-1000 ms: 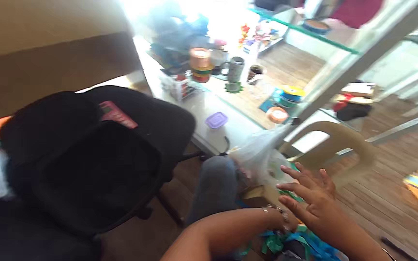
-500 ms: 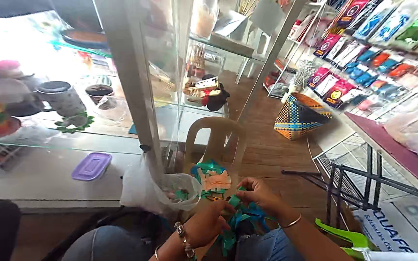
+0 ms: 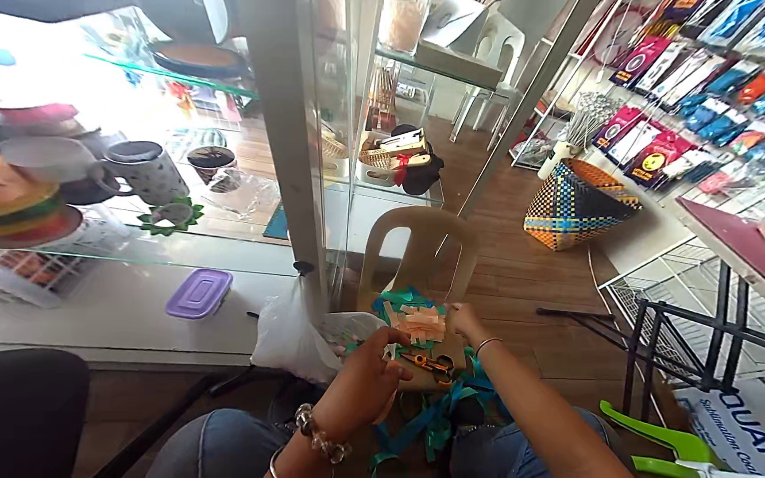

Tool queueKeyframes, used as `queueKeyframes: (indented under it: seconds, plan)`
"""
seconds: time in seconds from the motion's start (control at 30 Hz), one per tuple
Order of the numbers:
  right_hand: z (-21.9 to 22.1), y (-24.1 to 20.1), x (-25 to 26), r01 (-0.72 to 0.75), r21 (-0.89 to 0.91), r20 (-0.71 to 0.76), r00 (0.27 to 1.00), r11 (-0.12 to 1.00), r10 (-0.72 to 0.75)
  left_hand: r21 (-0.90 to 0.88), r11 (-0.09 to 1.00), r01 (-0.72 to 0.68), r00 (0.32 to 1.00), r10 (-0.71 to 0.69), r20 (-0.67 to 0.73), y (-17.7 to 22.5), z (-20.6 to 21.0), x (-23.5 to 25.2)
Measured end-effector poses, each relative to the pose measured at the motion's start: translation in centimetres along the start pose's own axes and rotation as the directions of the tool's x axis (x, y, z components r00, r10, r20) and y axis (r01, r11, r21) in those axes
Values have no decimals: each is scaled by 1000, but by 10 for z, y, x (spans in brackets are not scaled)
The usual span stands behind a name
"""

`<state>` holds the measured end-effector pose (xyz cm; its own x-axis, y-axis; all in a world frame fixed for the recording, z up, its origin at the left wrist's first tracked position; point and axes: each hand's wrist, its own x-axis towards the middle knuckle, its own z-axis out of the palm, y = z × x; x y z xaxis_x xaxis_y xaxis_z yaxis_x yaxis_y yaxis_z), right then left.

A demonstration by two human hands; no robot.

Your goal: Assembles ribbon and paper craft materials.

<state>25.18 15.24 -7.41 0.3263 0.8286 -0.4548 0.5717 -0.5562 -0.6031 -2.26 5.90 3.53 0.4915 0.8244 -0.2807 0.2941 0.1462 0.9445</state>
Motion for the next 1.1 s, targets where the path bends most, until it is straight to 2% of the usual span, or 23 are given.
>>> queueKeyframes:
  seconds: [0.1,0.27,0.43,0.57,0.7,0.87,1.1]
  plan:
    - [-18,-4,-21,126,126,-114,987,984,-112,-67,997,-34,999,33,-3,-1,4,-1]
    - [-38,-24,-100,302,396,-101,953,867,-286,-185,967,-173,985,175,-6,-6,16,0]
    - [-31,-19,-153,476,428,-43,860,768,-508,-186,935,-303,950,311,13,-9,28,4]
    - [-29,-11,-167,508,435,89,797,743,-597,-130,915,-381,921,388,31,-15,35,9]
    - [-25,-3,-168,609,374,116,717,699,-687,13,915,-403,915,402,49,-23,40,14]
    - [-20,4,-164,671,251,126,692,697,-711,202,890,-408,913,400,80,-25,48,15]
    - [-11,4,-170,768,-13,138,635,640,-760,258,877,-406,914,391,108,-30,49,16]
